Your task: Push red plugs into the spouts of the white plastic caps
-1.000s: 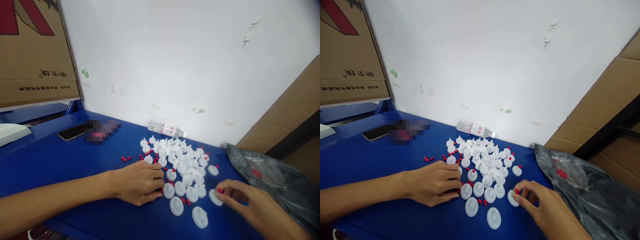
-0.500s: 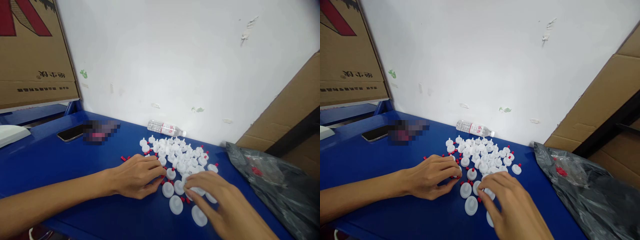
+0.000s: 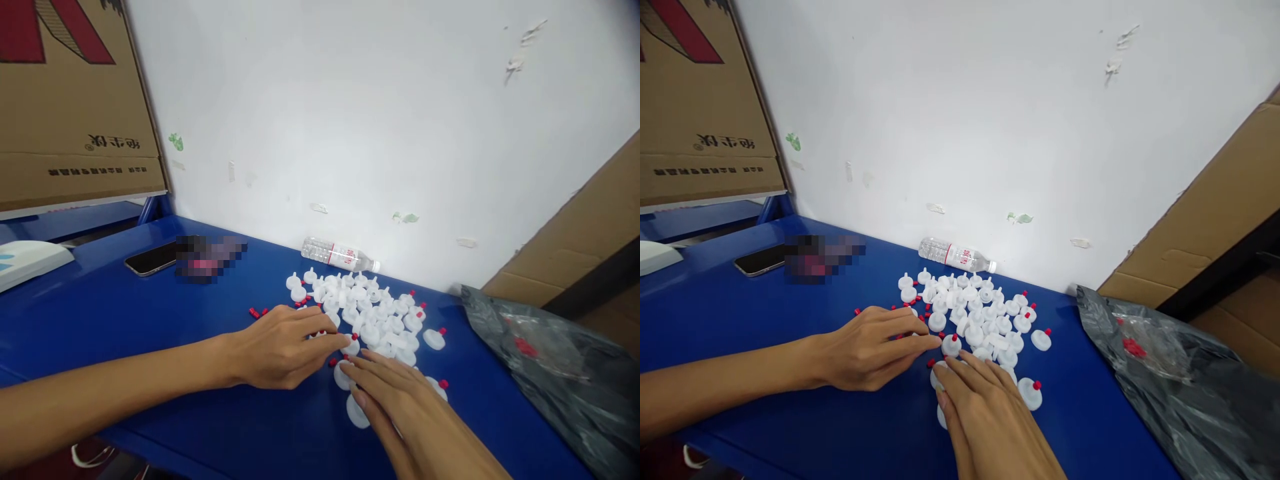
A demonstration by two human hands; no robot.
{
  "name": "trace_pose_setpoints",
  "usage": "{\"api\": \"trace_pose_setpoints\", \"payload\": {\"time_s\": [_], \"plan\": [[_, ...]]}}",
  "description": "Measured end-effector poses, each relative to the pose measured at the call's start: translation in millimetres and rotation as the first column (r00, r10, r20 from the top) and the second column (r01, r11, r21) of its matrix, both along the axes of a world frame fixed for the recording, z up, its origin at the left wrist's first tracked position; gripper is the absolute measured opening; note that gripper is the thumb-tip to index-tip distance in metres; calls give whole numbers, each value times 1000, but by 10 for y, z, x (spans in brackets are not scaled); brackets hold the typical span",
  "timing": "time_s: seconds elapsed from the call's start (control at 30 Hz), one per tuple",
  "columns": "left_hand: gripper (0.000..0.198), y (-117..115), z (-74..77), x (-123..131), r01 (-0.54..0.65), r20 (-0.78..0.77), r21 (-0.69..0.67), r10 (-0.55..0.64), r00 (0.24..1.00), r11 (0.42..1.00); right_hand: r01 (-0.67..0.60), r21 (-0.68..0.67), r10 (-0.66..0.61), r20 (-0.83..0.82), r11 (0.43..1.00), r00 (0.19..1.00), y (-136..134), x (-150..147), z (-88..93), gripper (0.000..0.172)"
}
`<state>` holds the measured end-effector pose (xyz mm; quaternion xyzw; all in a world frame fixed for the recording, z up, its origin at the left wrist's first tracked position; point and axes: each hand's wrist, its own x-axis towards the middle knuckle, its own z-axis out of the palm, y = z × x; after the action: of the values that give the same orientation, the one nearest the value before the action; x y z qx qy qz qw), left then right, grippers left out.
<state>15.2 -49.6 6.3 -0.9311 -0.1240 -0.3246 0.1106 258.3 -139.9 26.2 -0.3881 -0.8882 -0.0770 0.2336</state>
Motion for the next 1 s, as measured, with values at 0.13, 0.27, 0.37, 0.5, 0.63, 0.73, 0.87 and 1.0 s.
{"api": "trace_pose_setpoints", "payload": {"time_s": [0.13, 0.27, 0.37, 0.5, 0.63, 0.73, 0.87, 1.0], "plan": [[25, -5, 4, 9, 6, 36, -5, -6, 999, 1000, -39, -17, 39, -4, 999, 999, 26, -30, 33, 36], [17, -5, 22, 18, 30, 110, -21, -28, 994, 999, 106, 37, -102, -96, 994, 990, 65, -116, 54, 28], [9, -6, 46, 23, 45, 150, -20, -41, 988, 999, 246, 38, -236, -175, 969, 956, 96, -157, 82, 24], [7, -8, 73, 24, 35, 200, 6, -35, 979, 999, 242, -1, -234, -252, 970, 939, 118, -158, 117, 13], [8, -9, 62, 7, 53, 250, 37, -60, 966, 998, 190, -65, -200, -266, 980, 943, 127, -163, 77, 22], [10, -22, 57, -1, 70, 270, 53, -81, 960, 996, 162, -83, -179, -261, 983, 949, 131, -181, 27, 46], [8, -36, 75, 12, 53, 248, 51, -64, 967, 997, 119, -82, -137, -282, 990, 949, 123, -187, -9, 62], [7, -21, 70, 18, 68, 225, 32, -74, 971, 997, 125, -100, -150, -309, 987, 939, 108, -161, -32, 68]]}}
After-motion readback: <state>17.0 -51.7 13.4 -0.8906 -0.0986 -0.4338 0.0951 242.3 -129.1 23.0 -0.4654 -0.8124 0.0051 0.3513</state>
